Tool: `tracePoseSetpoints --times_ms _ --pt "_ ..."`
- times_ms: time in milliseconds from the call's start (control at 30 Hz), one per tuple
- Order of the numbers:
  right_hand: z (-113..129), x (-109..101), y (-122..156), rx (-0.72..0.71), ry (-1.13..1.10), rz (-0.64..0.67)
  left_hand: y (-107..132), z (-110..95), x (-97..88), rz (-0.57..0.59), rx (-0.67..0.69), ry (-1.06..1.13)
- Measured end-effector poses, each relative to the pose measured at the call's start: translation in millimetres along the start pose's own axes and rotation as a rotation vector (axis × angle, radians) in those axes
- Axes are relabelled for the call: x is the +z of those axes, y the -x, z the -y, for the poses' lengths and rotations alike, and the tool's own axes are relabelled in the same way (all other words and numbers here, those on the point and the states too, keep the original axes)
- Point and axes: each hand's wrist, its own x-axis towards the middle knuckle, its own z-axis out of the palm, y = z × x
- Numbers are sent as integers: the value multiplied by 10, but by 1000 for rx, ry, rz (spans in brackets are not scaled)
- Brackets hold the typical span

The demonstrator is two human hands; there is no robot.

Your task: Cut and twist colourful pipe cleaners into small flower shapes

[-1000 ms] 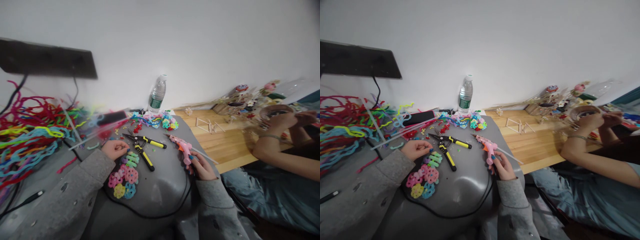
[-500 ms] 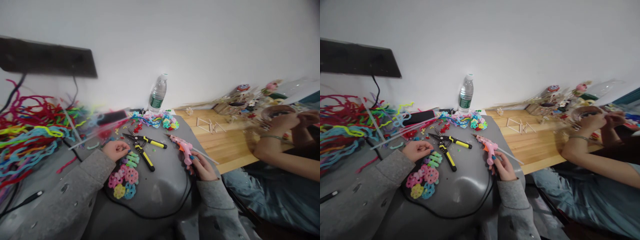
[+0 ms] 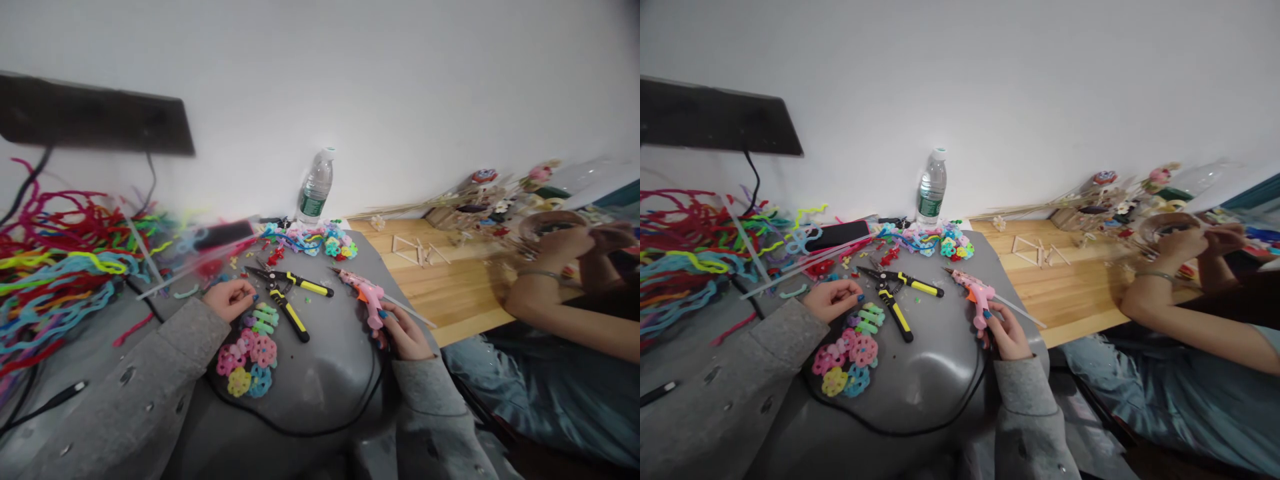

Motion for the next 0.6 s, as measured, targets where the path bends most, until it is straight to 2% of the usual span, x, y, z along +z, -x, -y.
tracePoseSetpoints --times_ms 100,133,267,433,600 --pt "2 1 -3 4 0 -1 28 -22 12 -49 -21 -76" --pt "1 1 -4 5 -2 1 38 -44 26 -114 -29 -137" --pt "-14 -3 -14 -6 -2 6 83 -154 74 -98 -9 -273" --pt "-49 -22 -31 -23 37 3 150 -214 53 -27 23 -221" --pt "-69 -25 -35 -22 29 1 153 -134 69 -5 18 -72"
